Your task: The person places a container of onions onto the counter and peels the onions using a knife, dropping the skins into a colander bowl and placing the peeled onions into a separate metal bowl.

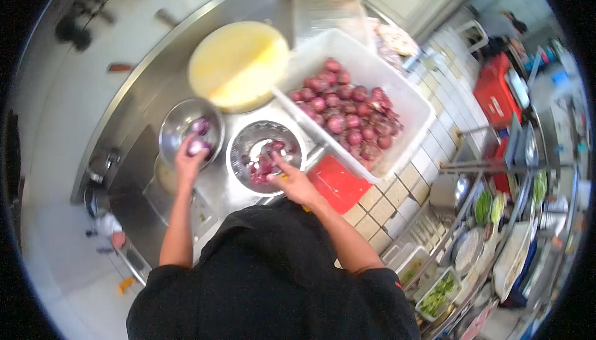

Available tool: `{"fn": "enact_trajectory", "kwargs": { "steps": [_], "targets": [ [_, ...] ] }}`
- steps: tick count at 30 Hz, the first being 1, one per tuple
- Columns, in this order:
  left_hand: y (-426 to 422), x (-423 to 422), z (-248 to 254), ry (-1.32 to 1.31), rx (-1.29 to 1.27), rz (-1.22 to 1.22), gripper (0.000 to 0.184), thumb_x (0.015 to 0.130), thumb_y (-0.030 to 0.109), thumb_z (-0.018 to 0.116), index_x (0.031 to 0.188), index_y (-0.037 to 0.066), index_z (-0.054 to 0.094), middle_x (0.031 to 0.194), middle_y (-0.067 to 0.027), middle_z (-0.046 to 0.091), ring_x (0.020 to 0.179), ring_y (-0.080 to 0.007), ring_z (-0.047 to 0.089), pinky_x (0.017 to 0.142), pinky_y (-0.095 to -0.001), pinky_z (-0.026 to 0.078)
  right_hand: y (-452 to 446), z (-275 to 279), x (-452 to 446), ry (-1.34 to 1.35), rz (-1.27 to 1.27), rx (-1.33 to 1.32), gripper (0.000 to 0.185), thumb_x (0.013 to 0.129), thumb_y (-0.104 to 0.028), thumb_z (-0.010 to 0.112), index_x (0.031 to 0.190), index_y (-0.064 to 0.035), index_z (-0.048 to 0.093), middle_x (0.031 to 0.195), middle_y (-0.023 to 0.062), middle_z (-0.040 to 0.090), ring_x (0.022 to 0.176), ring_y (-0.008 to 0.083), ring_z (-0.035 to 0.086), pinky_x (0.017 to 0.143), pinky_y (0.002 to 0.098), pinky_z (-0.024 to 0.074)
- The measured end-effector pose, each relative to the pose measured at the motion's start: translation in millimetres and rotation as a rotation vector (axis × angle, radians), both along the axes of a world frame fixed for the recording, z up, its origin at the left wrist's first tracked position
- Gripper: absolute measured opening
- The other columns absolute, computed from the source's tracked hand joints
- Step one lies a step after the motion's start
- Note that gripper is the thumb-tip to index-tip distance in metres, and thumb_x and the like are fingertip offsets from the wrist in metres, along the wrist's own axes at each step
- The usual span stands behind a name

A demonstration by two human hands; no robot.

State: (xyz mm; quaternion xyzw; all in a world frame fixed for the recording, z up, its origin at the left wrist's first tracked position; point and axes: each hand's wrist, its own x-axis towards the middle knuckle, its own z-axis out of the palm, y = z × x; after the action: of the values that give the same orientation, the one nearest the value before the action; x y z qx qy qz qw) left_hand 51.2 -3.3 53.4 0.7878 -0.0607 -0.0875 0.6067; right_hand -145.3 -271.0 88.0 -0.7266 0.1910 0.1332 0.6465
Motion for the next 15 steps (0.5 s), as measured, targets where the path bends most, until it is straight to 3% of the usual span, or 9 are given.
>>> {"fn": "enact_trajectory", "kwargs": {
  "steps": [2, 4, 5, 6, 7, 11, 15],
  "targets": [
    [18.6, 29.1, -36.6, -0.049, 0.144, 0.028, 0.051, 0.079, 0.006, 0.078, 0.128, 0.007, 0.064, 0.113, -0.0071, 0.067, 0.092, -0.0155, 0.064, 0.087, -0.0292, 0.052, 0.3, -7.6, -8.6, -0.089, 0.007, 0.003, 0.07, 0.093, -0.029, 0.066, 0.154, -0.0161, 0.034, 0.15, 0.0194, 0.044, 0.136, 0.0248, 0.046, 0.112, 0.0331, 0.0344],
    [30.1, 48.9, -56.9, -0.117, 0.426, -0.075, 0.043, 0.083, 0.009, 0.075, 0.124, 0.004, 0.066, 0.115, -0.0096, 0.067, 0.097, -0.017, 0.063, 0.091, -0.031, 0.05, 1.0, -11.6, -12.7, -0.063, -0.03, -0.064, 0.066, 0.092, -0.027, 0.066, 0.152, -0.0156, 0.038, 0.138, 0.0234, 0.056, 0.125, 0.0239, 0.057, 0.105, 0.0322, 0.0409],
    [21.8, 48.7, -53.1, -0.2, 0.44, -0.074, 0.04, 0.084, 0.01, 0.073, 0.123, 0.003, 0.066, 0.115, -0.0104, 0.067, 0.098, -0.0173, 0.063, 0.092, -0.0313, 0.05, 0.3, -13.9, -14.2, -0.044, -0.066, -0.09, 0.065, 0.092, -0.027, 0.065, 0.15, -0.0148, 0.04, 0.127, 0.0244, 0.061, 0.116, 0.0236, 0.061, 0.1, 0.0332, 0.0441],
    [13.6, 48.1, -41.5, -0.283, 0.456, -0.067, 0.038, 0.086, 0.01, 0.072, 0.122, 0.001, 0.066, 0.115, -0.0112, 0.067, 0.1, -0.0175, 0.063, 0.092, -0.0317, 0.049, -0.4, -16.8, -15.2, -0.026, -0.097, -0.113, 0.063, 0.092, -0.027, 0.065, 0.149, -0.0141, 0.042, 0.116, 0.0254, 0.067, 0.108, 0.0232, 0.066, 0.094, 0.0342, 0.0473],
    [5.8, 50.0, -29.9, -0.365, 0.475, -0.057, 0.036, 0.087, 0.011, 0.07, 0.122, 0.0, 0.066, 0.115, -0.012, 0.067, 0.101, -0.0178, 0.062, 0.093, -0.032, 0.049, 0.1, -21.1, -17.3, -0.066, -0.174, -0.151, 0.061, 0.09, -0.03, 0.066, 0.146, -0.0125, 0.046, 0.097, 0.0249, 0.07, 0.094, 0.0295, 0.07, 0.087, 0.039, 0.0499],
    [-73.0, 40.7, 64.4, -0.404, 0.166, 0.049, 0.027, 0.087, 0.009, 0.069, 0.112, -0.001, 0.068, 0.112, -0.012, 0.067, 0.101, -0.0211, 0.062, 0.091, -0.0334, 0.048, -23.3, -1.8, -25.0, 0.136, -0.059, -0.231, 0.061, 0.089, -0.033, 0.063, 0.142, -0.0063, 0.048, 0.098, 0.0289, 0.067, 0.094, 0.0436, 0.066, 0.086, 0.046, 0.0503],
    [-165.4, 35.7, 129.5, -0.507, 0.081, -0.226, 0.026, 0.088, 0.008, 0.068, 0.113, -0.001, 0.068, 0.112, -0.0108, 0.068, 0.101, -0.0188, 0.062, 0.089, -0.0316, 0.048, -34.5, -15.1, -40.1, 0.063, -0.035, -0.29, 0.058, 0.09, -0.029, 0.06, 0.141, -0.0053, 0.049, 0.102, 0.0303, 0.066, 0.097, 0.0441, 0.065, 0.088, 0.0491, 0.0496]
  ]
}}
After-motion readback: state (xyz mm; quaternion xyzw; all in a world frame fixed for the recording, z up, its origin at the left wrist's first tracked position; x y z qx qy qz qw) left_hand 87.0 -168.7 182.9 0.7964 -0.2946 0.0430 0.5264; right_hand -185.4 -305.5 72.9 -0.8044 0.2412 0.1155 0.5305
